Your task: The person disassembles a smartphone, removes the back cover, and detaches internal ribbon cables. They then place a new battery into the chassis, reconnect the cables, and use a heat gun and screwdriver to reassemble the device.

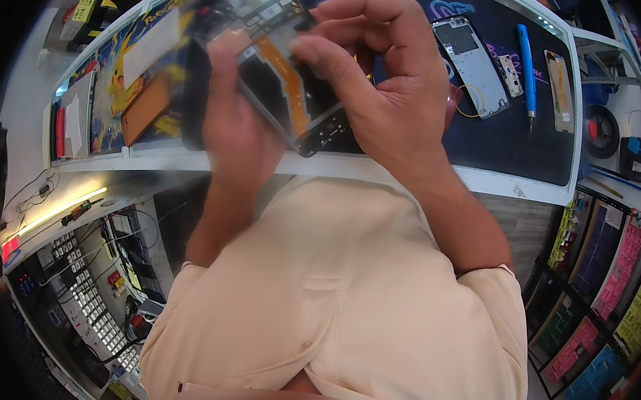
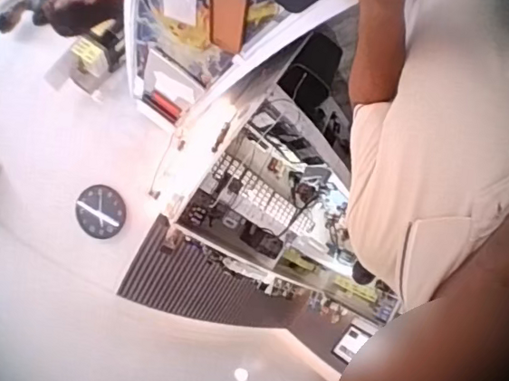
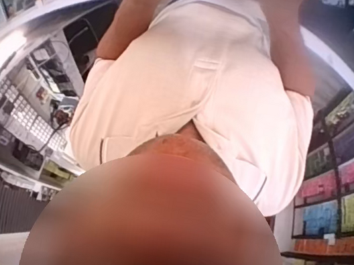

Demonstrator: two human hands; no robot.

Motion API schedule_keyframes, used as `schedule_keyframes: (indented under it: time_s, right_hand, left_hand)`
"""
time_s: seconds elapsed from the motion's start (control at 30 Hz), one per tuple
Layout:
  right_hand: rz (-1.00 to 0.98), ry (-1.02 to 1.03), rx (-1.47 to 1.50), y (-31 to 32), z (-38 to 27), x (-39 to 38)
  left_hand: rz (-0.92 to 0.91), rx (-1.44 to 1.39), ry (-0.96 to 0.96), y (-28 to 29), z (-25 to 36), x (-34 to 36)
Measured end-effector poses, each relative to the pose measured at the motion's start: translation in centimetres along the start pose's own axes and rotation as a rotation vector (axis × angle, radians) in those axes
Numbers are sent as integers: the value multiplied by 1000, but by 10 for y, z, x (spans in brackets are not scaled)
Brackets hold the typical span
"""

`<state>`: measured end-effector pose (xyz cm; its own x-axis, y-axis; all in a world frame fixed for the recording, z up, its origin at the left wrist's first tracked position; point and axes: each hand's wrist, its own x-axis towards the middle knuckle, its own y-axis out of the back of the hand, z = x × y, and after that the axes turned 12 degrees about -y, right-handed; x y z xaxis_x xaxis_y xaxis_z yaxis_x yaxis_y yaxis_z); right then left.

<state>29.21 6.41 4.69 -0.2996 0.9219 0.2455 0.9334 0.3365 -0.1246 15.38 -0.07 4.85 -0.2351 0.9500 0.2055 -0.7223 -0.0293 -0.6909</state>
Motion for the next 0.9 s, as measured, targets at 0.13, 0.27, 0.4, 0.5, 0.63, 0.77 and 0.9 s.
schedule_keyframes:
  time_s: [0.13,0.27,0.4,0.5,0.63,0.77,0.9]
  right_hand:
    - [25,44,39,-9,10,2]
    - [65,96,-101,-11,14,2]
    - [102,197,-240,-12,12,1]
    - [103,262,-349,-14,11,2]
    - [117,248,-407,-17,8,1]
    - [129,173,-446,-18,4,0]
    - [143,159,-393,-19,5,1]
  left_hand:
    - [-68,95,-67,2,-3,-3]
    - [-110,149,-89,6,-4,-5]
    - [-140,224,-133,10,-7,-9]
    - [-139,257,-170,12,-11,-11]
    - [-166,319,-216,16,-14,-9]
    - [-210,402,-216,18,-15,-9]
    - [-165,476,-272,15,-19,-11]
